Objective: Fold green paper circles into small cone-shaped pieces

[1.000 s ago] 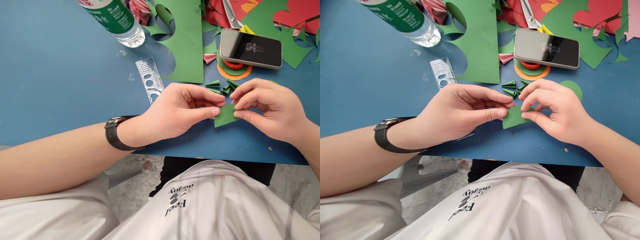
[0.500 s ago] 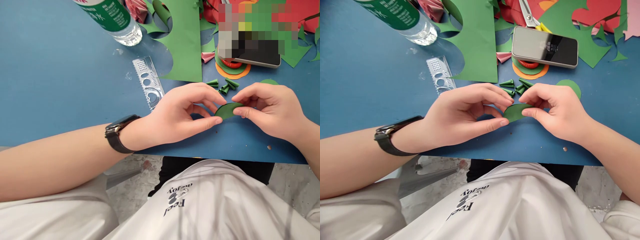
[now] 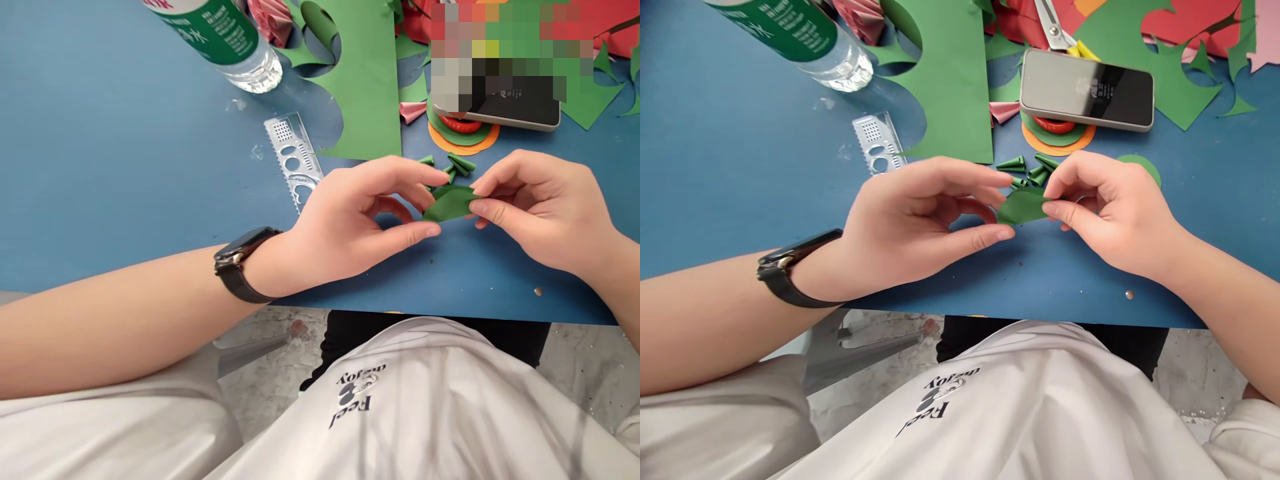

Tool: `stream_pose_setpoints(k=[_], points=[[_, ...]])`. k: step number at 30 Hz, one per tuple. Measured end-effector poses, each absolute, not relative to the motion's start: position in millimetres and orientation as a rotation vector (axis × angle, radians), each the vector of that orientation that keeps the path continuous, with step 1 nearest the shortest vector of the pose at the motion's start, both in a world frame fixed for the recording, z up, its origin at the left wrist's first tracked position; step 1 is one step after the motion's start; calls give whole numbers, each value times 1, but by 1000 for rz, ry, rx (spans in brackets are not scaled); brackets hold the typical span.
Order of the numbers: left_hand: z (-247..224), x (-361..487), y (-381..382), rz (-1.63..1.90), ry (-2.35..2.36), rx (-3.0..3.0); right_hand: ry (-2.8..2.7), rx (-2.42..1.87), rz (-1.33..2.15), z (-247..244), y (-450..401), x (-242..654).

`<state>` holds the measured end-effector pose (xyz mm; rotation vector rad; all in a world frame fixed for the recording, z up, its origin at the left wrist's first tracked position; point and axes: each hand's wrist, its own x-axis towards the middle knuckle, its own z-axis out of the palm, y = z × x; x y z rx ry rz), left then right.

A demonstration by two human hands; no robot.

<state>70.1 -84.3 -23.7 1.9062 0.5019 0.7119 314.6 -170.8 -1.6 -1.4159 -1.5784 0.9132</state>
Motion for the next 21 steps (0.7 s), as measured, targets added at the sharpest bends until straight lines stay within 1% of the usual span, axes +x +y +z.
stream_pose_setpoints(k=[3, 8, 12, 17, 21], points=[[-21, 71, -83, 758, 542, 2030, -1656, -1368, 859, -4, -169, 319], [-15, 70, -76, 703, 469, 2362, -2068, -1304, 428, -1, -165, 324], [-16, 67, -72, 673, 301, 2474, -2136, -1229, 456, 0, -164, 324], [-18, 66, -72, 706, 169, 2616, -2270, -1101, 265, -9, -162, 328], [-19, 67, -71, 705, 123, 2721, -2350, -1070, 248, -12, -162, 328]])
